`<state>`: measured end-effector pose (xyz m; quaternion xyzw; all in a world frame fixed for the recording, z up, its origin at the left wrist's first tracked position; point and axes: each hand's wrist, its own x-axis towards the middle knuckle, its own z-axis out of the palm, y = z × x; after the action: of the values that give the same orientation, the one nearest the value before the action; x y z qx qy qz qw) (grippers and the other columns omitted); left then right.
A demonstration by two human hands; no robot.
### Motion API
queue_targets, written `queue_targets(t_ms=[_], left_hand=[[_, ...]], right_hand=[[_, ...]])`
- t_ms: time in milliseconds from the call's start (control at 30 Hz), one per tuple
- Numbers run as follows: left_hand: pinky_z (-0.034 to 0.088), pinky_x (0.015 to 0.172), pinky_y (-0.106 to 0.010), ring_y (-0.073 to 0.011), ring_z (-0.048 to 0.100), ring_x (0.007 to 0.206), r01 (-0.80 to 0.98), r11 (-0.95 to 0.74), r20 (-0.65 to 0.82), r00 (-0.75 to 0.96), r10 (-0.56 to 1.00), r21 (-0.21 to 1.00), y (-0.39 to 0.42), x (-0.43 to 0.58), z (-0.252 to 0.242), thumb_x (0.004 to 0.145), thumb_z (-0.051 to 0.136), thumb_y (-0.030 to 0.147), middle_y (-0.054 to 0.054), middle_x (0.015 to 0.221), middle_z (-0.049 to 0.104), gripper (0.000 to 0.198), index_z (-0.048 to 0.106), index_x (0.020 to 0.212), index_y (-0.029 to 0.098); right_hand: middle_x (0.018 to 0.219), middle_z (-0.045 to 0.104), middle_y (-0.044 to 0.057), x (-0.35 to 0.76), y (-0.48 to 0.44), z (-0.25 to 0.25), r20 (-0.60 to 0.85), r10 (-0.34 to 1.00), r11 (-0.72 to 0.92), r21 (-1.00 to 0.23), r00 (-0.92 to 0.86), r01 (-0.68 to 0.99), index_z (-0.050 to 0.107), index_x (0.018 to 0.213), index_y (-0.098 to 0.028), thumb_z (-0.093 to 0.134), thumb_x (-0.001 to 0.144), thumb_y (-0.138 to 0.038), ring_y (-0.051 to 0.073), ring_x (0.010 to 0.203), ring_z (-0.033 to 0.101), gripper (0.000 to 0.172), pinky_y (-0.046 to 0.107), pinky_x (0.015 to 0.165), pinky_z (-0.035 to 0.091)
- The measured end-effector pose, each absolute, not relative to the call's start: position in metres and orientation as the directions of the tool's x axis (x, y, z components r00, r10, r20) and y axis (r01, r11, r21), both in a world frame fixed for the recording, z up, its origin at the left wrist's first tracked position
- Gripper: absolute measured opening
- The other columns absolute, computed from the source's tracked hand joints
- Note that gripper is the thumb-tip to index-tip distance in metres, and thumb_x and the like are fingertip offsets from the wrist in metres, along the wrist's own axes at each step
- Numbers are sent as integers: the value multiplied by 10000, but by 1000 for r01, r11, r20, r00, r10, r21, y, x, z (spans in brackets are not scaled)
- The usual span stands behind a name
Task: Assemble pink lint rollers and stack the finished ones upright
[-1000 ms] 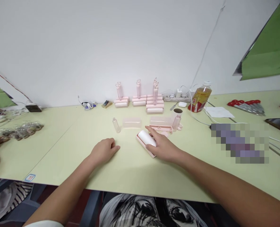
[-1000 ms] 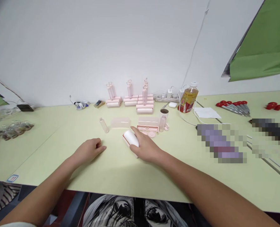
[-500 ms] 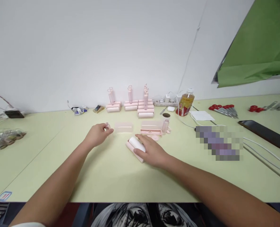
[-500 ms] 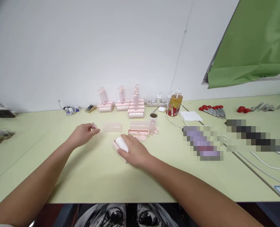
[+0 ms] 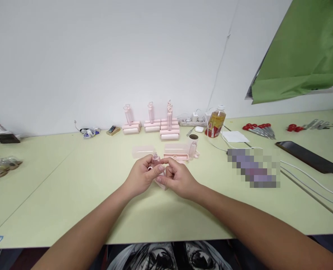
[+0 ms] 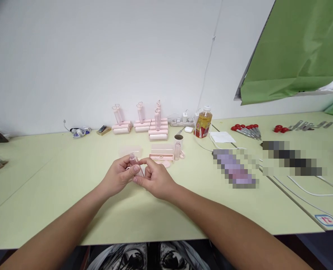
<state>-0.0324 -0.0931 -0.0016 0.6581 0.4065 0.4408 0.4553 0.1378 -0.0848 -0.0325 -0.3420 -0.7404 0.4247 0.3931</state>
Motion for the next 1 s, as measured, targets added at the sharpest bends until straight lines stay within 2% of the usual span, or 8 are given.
queue_targets(t_ms=[100, 167, 300, 400, 500, 700, 900, 1000], left_hand=[[382, 538, -211, -93, 473, 570, 86, -261, 231, 263, 937, 962, -93, -35, -8, 735, 720, 488, 40, 635, 514, 365, 559, 807, 169], [385, 484, -204, -83, 477, 504, 62, -229, 214, 185, 959, 972, -93, -36, -10, 707, 745, 489, 50, 598, 520, 384, 562, 825, 172], [337, 336, -186, -60, 403, 359, -96, -80, 85, 49, 995, 992, -87, -35, -11, 712, 730, 519, 63, 509, 499, 430, 464, 679, 182], [343, 312, -167, -48, 362, 342, -266, 24, 3, 101, 995, 964, -86, -32, -13, 717, 726, 524, 83, 474, 471, 448, 429, 687, 190], [342, 293, -162, -46, 342, 331, -336, 73, -15, 173, 985, 939, -89, -26, -14, 738, 706, 537, 95, 482, 465, 442, 423, 727, 198], [316, 289, -165, -42, 319, 307, -355, 58, 28, 234, 972, 933, -97, -22, -15, 801, 640, 541, 101, 487, 453, 412, 415, 738, 202], [202, 310, -154, -46, 315, 305, -254, 36, 19, 210, 977, 967, -100, -21, -17, 846, 566, 562, 89, 459, 465, 402, 392, 747, 213], [210, 321, -166, -59, 338, 313, -266, 10, 35, 166, 986, 964, -104, -17, -15, 853, 557, 558, 101, 454, 426, 390, 384, 755, 222]], right_hand=[[513, 424, -86, 137, -84, -30, 230, 837, 354, -919, -496, 171, 621, 901, -182, 706, 772, -441, 81, 470, 388, 301, 209, 446, 291], [520, 460, -71, 137, -85, -28, 220, 850, 318, -938, -478, 134, 608, 823, -184, 705, 766, -421, 87, 475, 423, 262, 212, 445, 317], [640, 619, -28, 140, -88, -26, 255, 865, 230, -967, -431, -110, 576, 927, -205, 709, 753, -405, 108, 494, 518, 297, 237, 459, 421], [698, 670, 14, 142, -88, -29, 279, 856, 191, -953, -436, -234, 596, 956, -195, 693, 771, -451, 120, 478, 549, 330, 262, 440, 452], [633, 641, 1, 141, -89, -32, 305, 864, 217, -944, -402, -249, 625, 943, -194, 699, 771, -454, 127, 464, 548, 320, 274, 433, 462], [597, 619, -5, 139, -92, -31, 315, 865, 225, -940, -391, -258, 669, 928, -183, 704, 766, -413, 126, 466, 538, 283, 277, 435, 465], [683, 659, 27, 138, -94, -35, 306, 828, 174, -936, -469, -305, 707, 984, -170, 684, 791, -384, 113, 459, 547, 289, 260, 415, 460], [724, 684, 34, 136, -97, -38, 314, 828, 161, -926, -463, -340, 707, 990, -186, 697, 787, -370, 126, 495, 583, 274, 280, 445, 497]])
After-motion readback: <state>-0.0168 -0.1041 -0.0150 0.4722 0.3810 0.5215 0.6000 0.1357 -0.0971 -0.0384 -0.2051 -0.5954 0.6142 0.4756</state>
